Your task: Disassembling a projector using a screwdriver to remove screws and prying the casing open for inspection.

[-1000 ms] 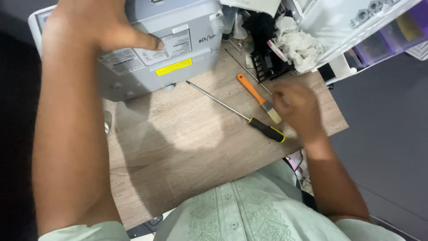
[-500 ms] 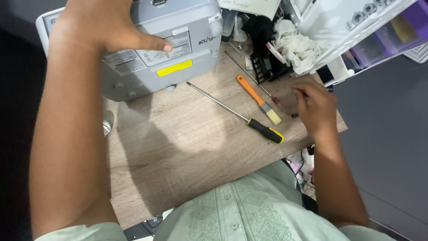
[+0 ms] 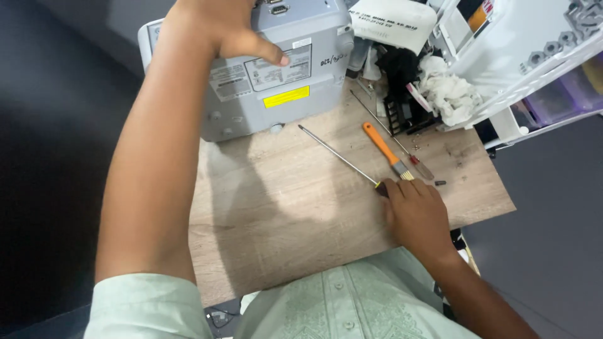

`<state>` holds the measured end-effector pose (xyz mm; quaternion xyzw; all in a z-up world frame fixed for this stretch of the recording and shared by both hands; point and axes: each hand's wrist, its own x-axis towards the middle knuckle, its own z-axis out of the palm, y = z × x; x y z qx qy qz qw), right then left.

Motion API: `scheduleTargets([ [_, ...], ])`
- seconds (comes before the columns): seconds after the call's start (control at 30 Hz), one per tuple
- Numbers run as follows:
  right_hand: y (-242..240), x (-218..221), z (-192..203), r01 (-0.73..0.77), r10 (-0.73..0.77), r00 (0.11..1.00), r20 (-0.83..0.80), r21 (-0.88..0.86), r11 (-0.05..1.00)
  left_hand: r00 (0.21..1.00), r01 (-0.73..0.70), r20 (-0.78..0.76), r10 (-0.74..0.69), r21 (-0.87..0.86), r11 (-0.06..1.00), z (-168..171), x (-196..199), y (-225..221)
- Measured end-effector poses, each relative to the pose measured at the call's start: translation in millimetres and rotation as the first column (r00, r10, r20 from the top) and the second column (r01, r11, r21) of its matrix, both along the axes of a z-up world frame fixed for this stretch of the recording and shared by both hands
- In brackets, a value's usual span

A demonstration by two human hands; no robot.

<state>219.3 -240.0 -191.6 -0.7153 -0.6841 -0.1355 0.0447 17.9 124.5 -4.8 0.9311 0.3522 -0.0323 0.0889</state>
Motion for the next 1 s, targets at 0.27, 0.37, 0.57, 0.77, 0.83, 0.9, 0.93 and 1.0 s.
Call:
scheduleTargets([
  [0.27,-11,-13,-2,0.171,-0.145,0.954,-0.262,0.080,0.982,0.997,-0.079,-0.033,0.076,-0.088,0.993,20,5,11],
  [0.37,-16,-11,-5,0.161,-0.143,0.940,-0.311,0.033,0.986,0.983,-0.180,-0.060,0.173,-0.162,0.970,33,6,-2],
  [0.57,-16,-10,1,0.140,-0.113,0.902,-0.418,0.033,0.990,0.970,-0.240,-0.070,0.232,-0.170,0.956,27,3,7],
  [0.77,-6,-16,8,0.114,-0.067,0.895,-0.441,0.080,0.990,0.953,-0.304,-0.075,0.295,-0.251,0.919,34,3,-3],
  [0.83,-3,-15,8,0.116,-0.076,0.886,-0.458,0.060,0.991,0.973,-0.230,-0.059,0.223,-0.198,0.953,30,1,0],
  [0.9,4,-12,4,0.065,0.024,0.853,-0.522,0.151,0.986,0.977,-0.212,-0.029,0.210,-0.185,0.960,32,2,-1],
  [0.93,8,-10,12,0.073,0.018,0.852,-0.523,0.153,0.986,0.979,-0.205,-0.030,0.203,-0.182,0.962,32,3,-2],
  [1.0,18,-4,28,0.220,-0.393,0.422,-0.817,-0.329,0.918,0.969,-0.247,-0.029,0.246,-0.191,0.950,33,3,-5],
])
